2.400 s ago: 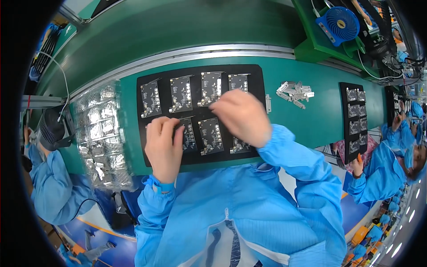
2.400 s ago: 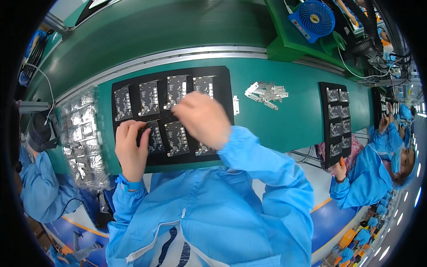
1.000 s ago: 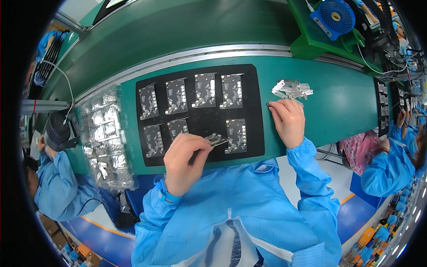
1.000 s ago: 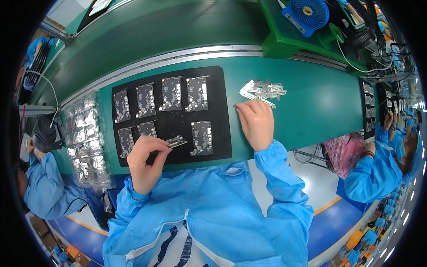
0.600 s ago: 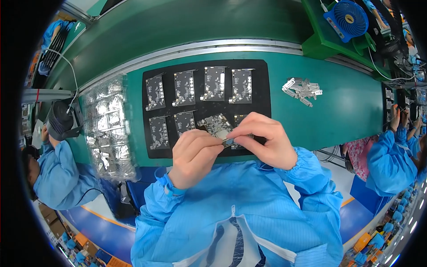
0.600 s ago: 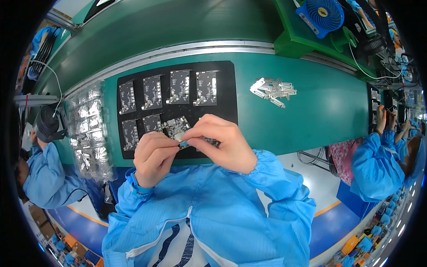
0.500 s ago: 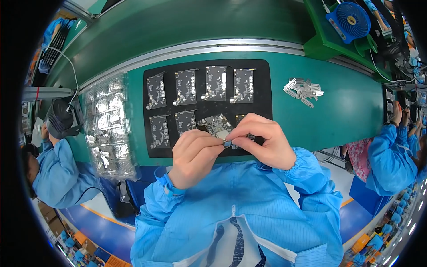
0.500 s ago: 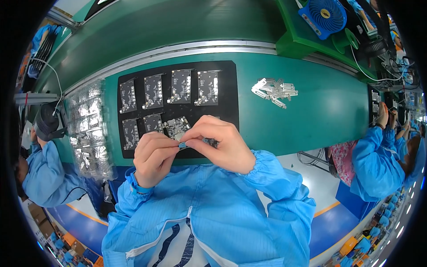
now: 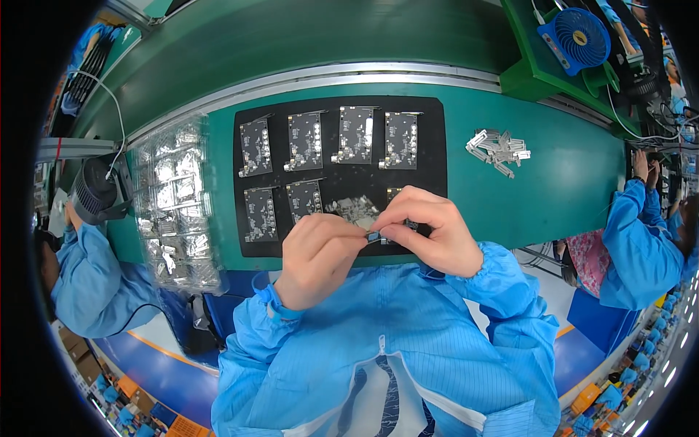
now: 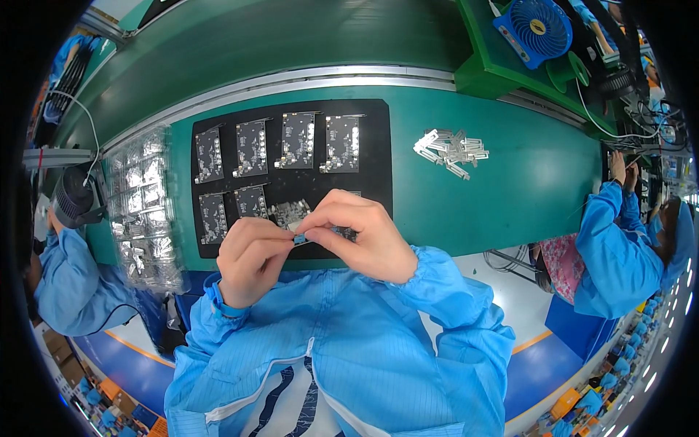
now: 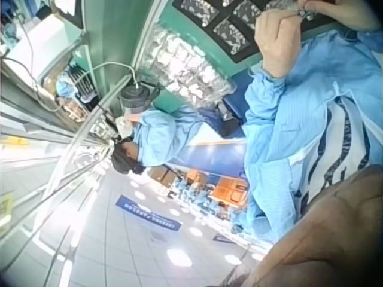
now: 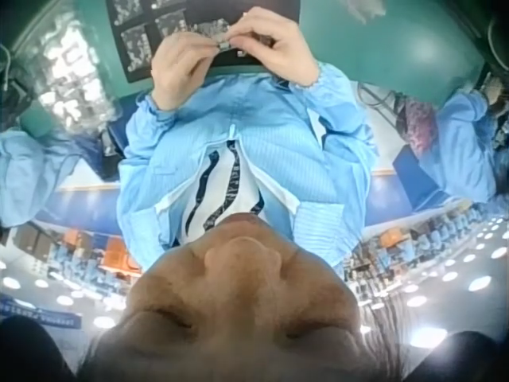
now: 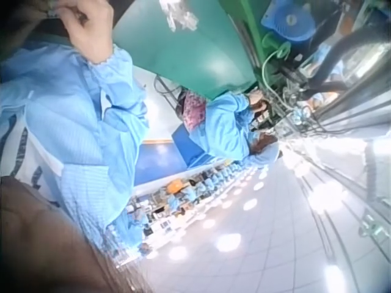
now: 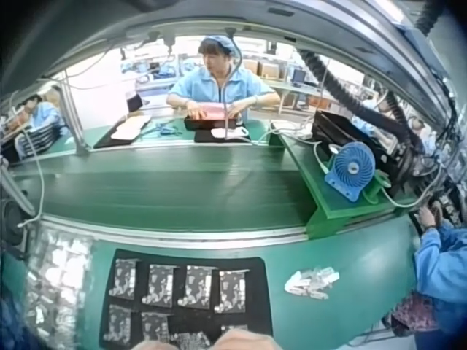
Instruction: The person sorts small silver electronic components by hand, placing them into a compartmentalized tray on an assembly line.
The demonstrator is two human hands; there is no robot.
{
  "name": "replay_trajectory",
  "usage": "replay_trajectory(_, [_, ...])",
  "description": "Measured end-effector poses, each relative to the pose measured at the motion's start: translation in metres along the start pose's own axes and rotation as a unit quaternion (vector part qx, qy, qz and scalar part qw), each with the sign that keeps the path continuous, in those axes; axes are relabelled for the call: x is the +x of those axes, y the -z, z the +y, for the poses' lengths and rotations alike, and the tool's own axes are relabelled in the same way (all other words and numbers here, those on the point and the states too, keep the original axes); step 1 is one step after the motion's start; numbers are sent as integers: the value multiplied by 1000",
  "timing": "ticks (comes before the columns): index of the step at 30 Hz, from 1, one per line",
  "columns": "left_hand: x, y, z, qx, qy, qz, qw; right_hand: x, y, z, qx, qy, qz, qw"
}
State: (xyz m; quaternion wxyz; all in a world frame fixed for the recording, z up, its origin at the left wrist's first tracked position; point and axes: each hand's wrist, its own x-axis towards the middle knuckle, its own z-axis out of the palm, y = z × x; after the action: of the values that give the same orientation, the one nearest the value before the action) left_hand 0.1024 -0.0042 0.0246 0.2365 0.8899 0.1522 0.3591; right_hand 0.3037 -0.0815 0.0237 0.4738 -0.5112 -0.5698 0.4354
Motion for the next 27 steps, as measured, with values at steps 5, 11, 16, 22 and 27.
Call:
replay_trajectory(5, [6,4,6,-159,339,-26,927,9,3,-4,-90,34,15,995])
replay_trajectory(11, [13,-14,-24,-174,393,-10,903,28,3,28,-241,95,50,965])
replay_trajectory(16, [14,-21,-31,-93,354,-23,930,39,-7,49,-268,124,71,953])
replay_trajectory(22, [17,-26,-29,159,204,-66,964,37,-7,57,-319,126,86,935])
replay_trajectory(27, [19,-30,-24,154,161,-46,974,20,64,56,-417,95,181,886])
